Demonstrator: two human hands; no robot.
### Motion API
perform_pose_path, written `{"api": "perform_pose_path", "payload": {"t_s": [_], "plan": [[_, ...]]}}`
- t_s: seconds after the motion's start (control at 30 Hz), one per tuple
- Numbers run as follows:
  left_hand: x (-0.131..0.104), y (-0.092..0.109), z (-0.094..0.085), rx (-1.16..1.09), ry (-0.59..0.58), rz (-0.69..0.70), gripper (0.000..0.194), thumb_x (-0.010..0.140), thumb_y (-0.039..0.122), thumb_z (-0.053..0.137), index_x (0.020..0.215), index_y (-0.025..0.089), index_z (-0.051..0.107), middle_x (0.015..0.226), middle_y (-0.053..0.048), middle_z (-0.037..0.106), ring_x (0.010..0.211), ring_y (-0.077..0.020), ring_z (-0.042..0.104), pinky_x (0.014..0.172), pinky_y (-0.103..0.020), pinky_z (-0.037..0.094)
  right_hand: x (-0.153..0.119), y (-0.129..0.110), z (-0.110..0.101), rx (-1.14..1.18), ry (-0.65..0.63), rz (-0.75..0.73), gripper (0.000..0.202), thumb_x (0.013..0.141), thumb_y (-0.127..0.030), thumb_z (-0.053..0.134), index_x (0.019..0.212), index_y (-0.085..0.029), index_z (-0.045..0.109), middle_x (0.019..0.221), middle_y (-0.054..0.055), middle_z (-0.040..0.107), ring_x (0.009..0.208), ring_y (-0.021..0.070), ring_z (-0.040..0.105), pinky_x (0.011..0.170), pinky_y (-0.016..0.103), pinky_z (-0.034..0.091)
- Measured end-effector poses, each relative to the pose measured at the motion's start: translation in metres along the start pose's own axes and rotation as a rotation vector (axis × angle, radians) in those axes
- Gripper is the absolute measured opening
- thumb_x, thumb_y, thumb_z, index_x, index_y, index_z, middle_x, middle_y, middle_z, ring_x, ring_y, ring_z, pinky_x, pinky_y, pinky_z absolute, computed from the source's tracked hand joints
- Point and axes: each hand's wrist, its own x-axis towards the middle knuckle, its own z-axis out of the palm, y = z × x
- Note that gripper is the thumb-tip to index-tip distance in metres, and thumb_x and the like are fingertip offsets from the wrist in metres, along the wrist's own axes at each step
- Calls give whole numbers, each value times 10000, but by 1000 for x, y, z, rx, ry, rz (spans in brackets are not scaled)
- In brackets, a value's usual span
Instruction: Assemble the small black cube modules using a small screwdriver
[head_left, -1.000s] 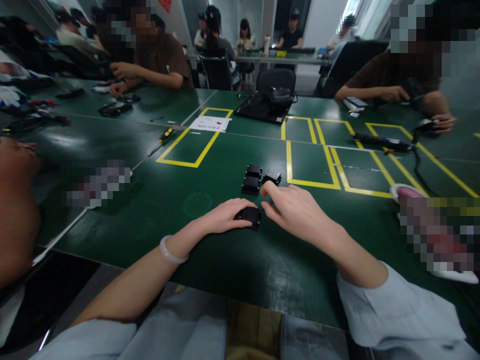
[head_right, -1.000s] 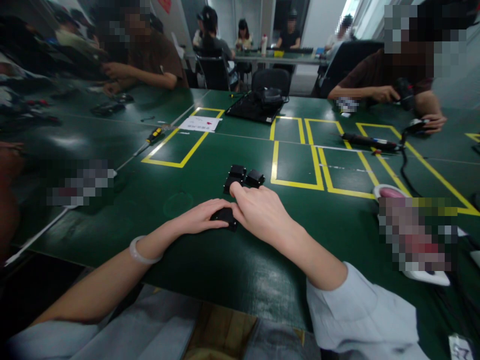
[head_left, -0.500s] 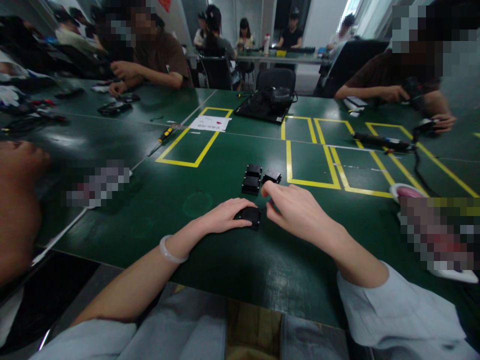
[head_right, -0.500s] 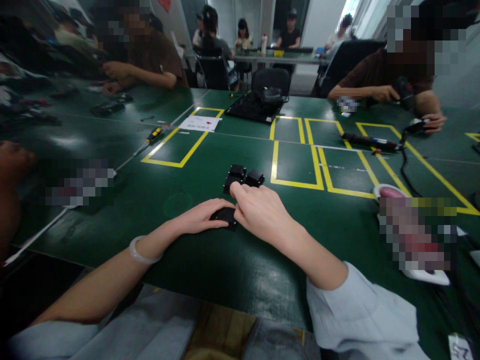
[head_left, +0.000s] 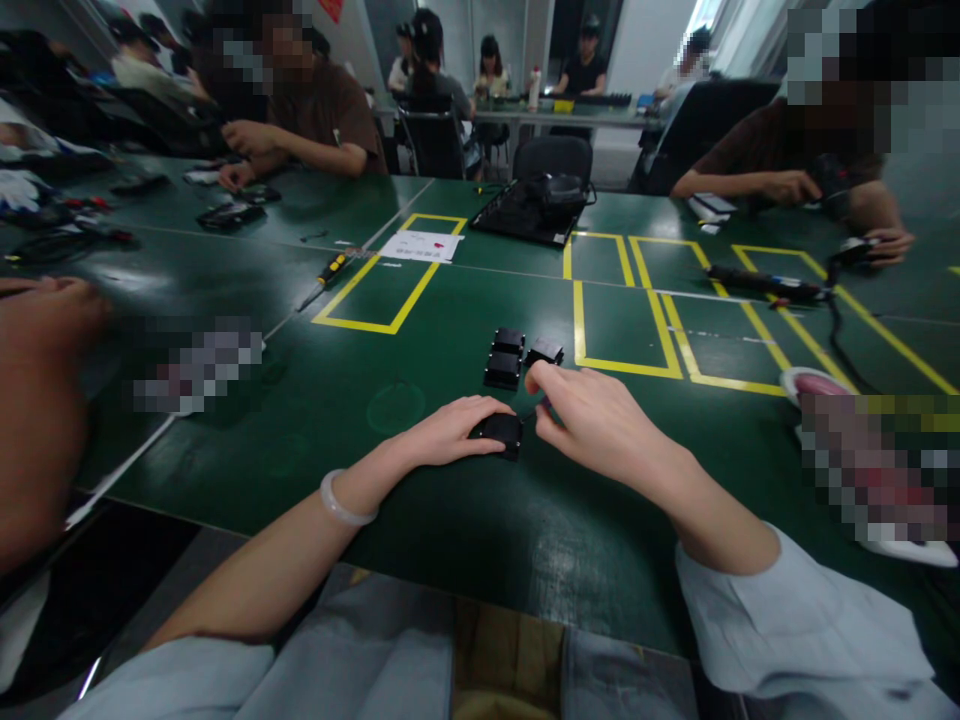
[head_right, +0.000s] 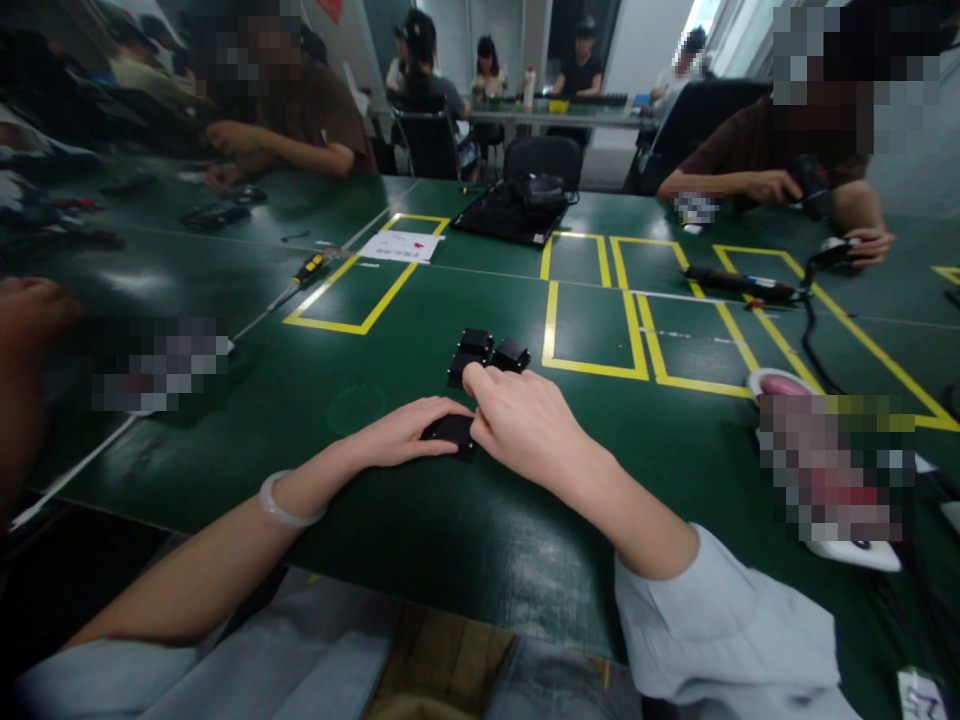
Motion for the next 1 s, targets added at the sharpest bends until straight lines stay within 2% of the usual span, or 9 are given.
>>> {"api": "perform_pose_path", "payload": {"t_s": [0.17,0.27,0.43,0.63,0.87,1.0], "plan": [[0,0,0,2,-5,4,430,934,454,575,1291,222,512,1261,-81,605,1152,-250,563,992,-369,407,2,2,2,-48,-42,21,185,974,-314,407,1029,-184,527,736,30,663,644,179,600,586,281,257],[0,1,0,2,-4,2,437,930,453,581,1296,224,511,1263,-78,604,1156,-249,563,995,-367,405,3,3,3,-72,-47,31,173,967,-262,398,1043,-184,531,719,28,659,625,177,594,566,281,238],[0,0,1,0,0,-7,427,924,454,588,1276,222,521,1253,-77,605,1152,-250,562,993,-362,407,1,2,3,-10,6,9,162,904,-208,451,1048,-183,522,834,37,680,695,169,610,590,277,270],[0,1,0,-8,-10,-2,422,932,440,580,1284,216,515,1250,-82,611,1145,-252,568,988,-363,412,2,3,4,-43,-34,26,216,976,-356,412,1026,-188,538,724,28,661,635,179,601,565,278,240],[1,1,0,-7,-5,0,418,931,448,579,1278,224,517,1263,-75,602,1162,-248,557,1000,-364,403,1,2,2,-34,-20,12,164,940,-232,415,1050,-183,526,742,26,659,639,170,599,568,271,249],[0,0,0,-5,-11,-9,429,929,455,578,1281,218,516,1253,-81,604,1150,-253,560,994,-372,409,0,2,2,-11,-14,13,170,947,-278,432,1061,-182,512,758,31,665,662,178,609,580,269,267]]}}
